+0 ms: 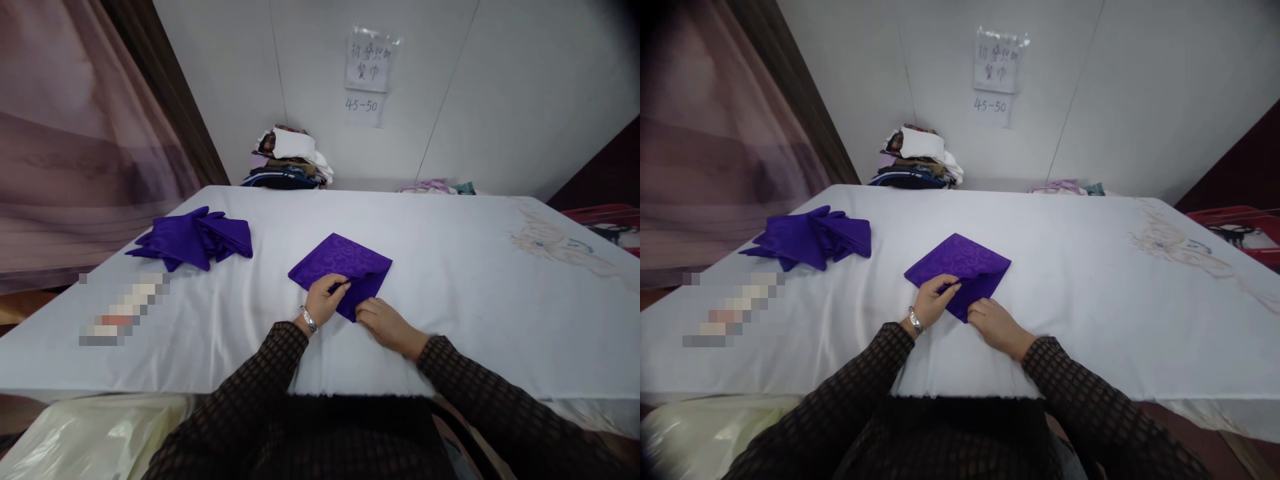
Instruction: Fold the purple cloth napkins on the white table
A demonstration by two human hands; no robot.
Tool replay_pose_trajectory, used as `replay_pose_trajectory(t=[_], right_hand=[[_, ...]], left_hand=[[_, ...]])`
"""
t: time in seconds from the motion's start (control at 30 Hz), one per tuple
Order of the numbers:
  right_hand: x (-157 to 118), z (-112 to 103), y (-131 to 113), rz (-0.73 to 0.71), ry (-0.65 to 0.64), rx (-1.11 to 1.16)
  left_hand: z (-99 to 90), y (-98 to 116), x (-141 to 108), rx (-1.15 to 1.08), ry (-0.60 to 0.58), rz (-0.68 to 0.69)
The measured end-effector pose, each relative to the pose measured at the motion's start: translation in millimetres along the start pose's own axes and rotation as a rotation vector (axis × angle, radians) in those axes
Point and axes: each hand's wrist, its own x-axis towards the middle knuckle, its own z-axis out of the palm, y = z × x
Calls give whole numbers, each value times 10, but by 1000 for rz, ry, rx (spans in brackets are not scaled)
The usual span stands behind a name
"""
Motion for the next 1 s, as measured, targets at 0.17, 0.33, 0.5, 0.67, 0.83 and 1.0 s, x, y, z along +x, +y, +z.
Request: replay_pose_trajectory(t=[0.17,0.33,0.5,0.67,0.83,1.0], right_hand=[[74,-176,-14,90,139,160],[254,-339,3,42,206,6],[403,-381,4,61,291,-97],[500,-424,53,58,346,-79],[585,-493,107,28,386,-45],[650,-529,141,41,400,25]], left_hand=[[-18,34,26,-13,1,42],[-39,108,70,27,-58,59],[-79,200,122,40,-113,3],[-120,272,193,40,-157,-66],[-136,308,267,0,-178,-67],[-139,327,299,-54,-221,-56]])
